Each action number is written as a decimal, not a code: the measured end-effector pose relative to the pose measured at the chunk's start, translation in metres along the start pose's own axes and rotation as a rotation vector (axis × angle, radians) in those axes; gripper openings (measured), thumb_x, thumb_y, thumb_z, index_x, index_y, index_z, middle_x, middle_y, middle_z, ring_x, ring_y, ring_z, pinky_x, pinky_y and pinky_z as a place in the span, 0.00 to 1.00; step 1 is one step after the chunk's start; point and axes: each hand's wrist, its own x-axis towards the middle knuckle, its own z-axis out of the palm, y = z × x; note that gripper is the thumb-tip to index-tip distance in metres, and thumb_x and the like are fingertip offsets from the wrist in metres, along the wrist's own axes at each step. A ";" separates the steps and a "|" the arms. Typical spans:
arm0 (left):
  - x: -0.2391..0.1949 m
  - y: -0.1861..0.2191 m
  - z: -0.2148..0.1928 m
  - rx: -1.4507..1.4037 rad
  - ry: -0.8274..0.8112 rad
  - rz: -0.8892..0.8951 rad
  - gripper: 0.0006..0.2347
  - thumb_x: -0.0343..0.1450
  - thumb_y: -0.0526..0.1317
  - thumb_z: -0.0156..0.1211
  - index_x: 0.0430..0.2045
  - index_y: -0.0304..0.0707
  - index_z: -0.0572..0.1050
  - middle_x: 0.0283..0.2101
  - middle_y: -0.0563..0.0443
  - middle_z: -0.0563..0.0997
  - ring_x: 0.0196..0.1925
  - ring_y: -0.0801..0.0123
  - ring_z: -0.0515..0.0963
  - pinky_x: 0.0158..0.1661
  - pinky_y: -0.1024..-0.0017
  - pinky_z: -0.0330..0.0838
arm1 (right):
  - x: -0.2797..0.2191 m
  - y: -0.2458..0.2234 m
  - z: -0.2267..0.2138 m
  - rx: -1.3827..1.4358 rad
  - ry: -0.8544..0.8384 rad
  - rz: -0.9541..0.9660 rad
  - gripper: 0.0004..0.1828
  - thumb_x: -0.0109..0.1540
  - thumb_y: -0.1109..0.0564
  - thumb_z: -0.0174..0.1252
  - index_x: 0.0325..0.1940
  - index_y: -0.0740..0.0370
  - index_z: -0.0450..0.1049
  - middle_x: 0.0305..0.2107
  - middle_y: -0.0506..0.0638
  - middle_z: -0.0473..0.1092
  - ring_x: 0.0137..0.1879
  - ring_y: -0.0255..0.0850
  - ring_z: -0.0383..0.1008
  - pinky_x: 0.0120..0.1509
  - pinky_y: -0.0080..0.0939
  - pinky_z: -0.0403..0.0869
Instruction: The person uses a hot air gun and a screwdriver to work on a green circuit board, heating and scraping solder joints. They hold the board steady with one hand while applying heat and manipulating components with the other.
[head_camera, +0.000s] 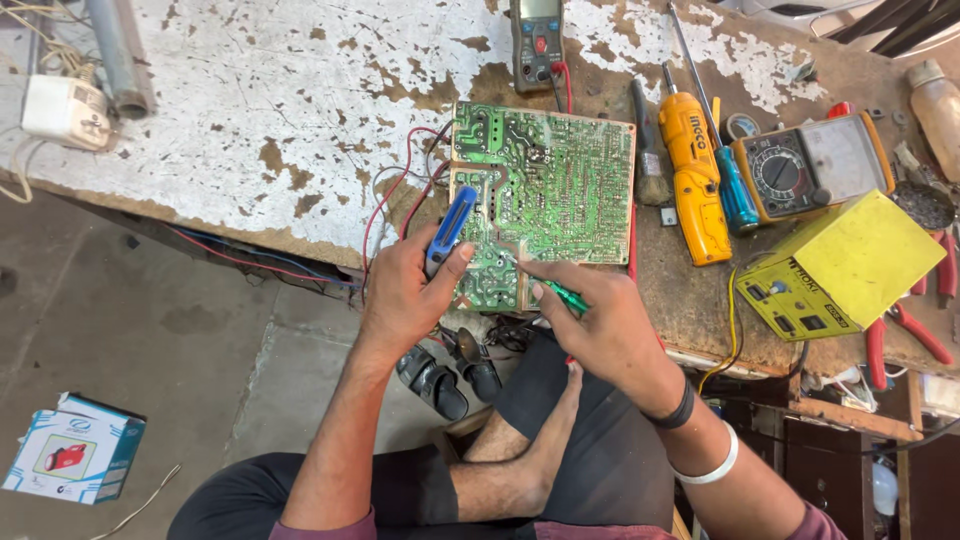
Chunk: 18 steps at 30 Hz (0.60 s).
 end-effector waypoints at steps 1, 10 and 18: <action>0.001 0.000 0.000 -0.001 0.001 -0.002 0.17 0.74 0.50 0.61 0.24 0.36 0.72 0.12 0.52 0.65 0.14 0.69 0.64 0.19 0.64 0.56 | 0.000 0.002 0.001 -0.009 -0.004 0.009 0.19 0.60 0.62 0.59 0.55 0.59 0.80 0.30 0.57 0.78 0.27 0.43 0.79 0.36 0.41 0.75; -0.001 0.004 -0.002 0.014 0.004 0.004 0.15 0.75 0.49 0.61 0.27 0.34 0.74 0.20 0.46 0.68 0.19 0.62 0.68 0.23 0.62 0.59 | 0.030 0.008 -0.021 -0.082 0.073 -0.198 0.17 0.63 0.61 0.63 0.57 0.58 0.80 0.32 0.55 0.76 0.29 0.41 0.73 0.34 0.40 0.70; -0.003 -0.004 -0.004 0.062 0.073 0.220 0.12 0.76 0.45 0.62 0.37 0.32 0.76 0.40 0.42 0.73 0.39 0.50 0.78 0.39 0.58 0.69 | 0.050 0.028 0.012 -0.146 0.223 -0.466 0.17 0.64 0.67 0.63 0.56 0.60 0.81 0.41 0.56 0.74 0.45 0.46 0.77 0.49 0.42 0.73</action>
